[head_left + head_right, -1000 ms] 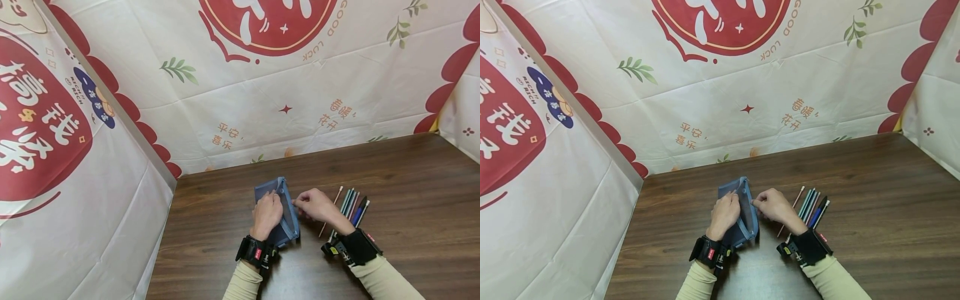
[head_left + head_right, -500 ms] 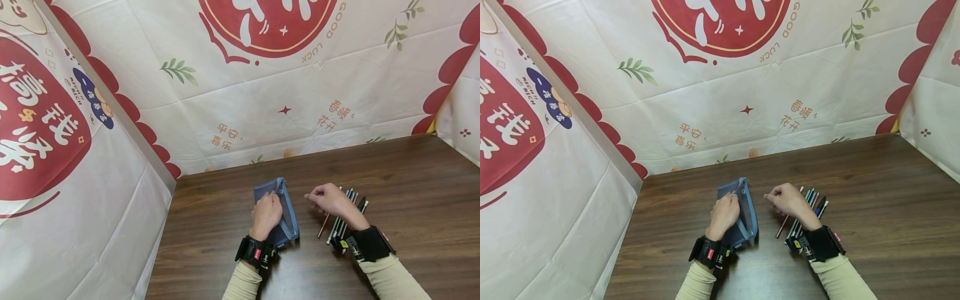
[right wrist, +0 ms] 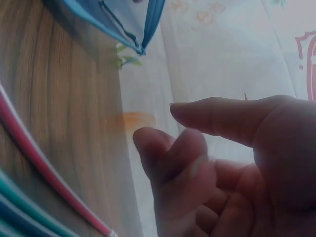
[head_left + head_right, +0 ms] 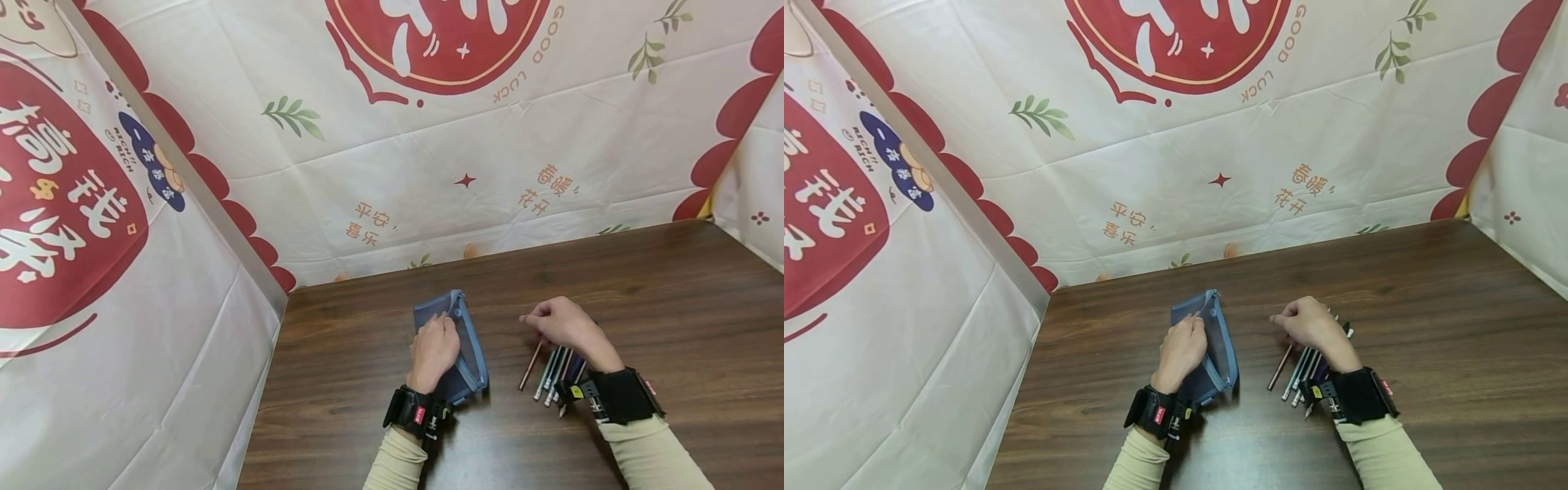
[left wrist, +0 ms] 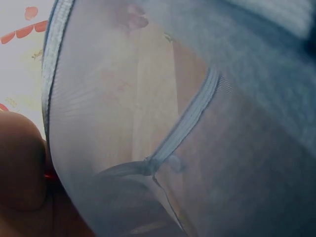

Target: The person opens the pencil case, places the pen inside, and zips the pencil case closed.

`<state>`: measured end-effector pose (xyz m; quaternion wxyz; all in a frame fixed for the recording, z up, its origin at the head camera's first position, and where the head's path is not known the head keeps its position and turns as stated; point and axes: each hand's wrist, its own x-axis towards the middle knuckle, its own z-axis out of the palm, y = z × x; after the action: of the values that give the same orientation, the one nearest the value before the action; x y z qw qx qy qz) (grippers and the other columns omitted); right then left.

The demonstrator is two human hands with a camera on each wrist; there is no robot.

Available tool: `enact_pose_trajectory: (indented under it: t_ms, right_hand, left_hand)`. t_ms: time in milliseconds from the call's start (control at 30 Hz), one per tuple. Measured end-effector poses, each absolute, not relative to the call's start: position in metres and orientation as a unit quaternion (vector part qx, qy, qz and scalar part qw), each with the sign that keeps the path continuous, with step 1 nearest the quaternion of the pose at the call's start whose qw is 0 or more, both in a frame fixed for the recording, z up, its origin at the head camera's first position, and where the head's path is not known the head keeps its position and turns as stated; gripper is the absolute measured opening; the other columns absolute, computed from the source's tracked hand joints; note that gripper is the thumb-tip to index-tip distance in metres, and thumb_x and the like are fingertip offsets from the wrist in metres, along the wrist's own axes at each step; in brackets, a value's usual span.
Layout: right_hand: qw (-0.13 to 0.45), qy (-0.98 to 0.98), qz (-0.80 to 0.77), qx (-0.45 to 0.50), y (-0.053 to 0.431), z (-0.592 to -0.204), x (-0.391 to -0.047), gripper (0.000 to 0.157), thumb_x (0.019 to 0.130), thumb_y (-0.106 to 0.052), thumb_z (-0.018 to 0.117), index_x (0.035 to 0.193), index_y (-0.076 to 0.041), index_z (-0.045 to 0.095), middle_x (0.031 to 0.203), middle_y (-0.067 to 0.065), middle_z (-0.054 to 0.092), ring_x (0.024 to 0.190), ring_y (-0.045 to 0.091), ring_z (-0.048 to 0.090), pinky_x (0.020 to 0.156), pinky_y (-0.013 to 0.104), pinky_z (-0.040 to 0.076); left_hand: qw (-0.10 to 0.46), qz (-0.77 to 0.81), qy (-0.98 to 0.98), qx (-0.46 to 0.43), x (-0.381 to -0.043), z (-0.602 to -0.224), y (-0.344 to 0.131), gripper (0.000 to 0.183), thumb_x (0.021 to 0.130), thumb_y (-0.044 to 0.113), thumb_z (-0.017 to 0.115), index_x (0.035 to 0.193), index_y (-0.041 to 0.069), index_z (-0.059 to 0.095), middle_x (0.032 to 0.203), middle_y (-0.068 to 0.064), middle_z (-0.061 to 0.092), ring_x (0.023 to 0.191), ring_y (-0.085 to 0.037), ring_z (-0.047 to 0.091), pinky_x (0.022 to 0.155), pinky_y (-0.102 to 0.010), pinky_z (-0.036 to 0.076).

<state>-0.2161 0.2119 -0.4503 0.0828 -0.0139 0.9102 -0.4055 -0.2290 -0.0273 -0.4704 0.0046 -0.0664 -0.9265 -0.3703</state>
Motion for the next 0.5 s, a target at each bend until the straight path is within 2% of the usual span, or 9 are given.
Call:
enact_pose_trajectory:
  t_ms: [300,500]
  right_hand:
    - [0.074,0.933,-0.352,0.002,0.224,-0.452,-0.216,0.037,0.093,-0.027,0.054,0.068,-0.002,0.062,0.053,0.001,0.056,0.047,0.013,0.049,0.047,0.029,0.039]
    - [0.093,0.933,-0.347,0.009,0.227,-0.454,-0.217,0.036,0.092,-0.026,0.055,0.068,-0.001,0.061,0.054,0.000,0.056,0.048,0.014,0.052,0.047,0.029,0.041]
  left_hand:
    - [0.005,-0.365,-0.929,-0.057,-0.230,-0.470,-0.027,0.049,0.101,0.031,0.024,0.133,0.015,0.058,0.139,-0.007,0.054,0.126,-0.031,0.046,0.098,-0.061,0.038]
    - [0.008,-0.362,-0.930,-0.056,-0.232,-0.470,-0.028,0.050,0.101,0.031,0.024,0.133,0.014,0.058,0.139,-0.007,0.055,0.126,-0.031,0.047,0.098,-0.061,0.039]
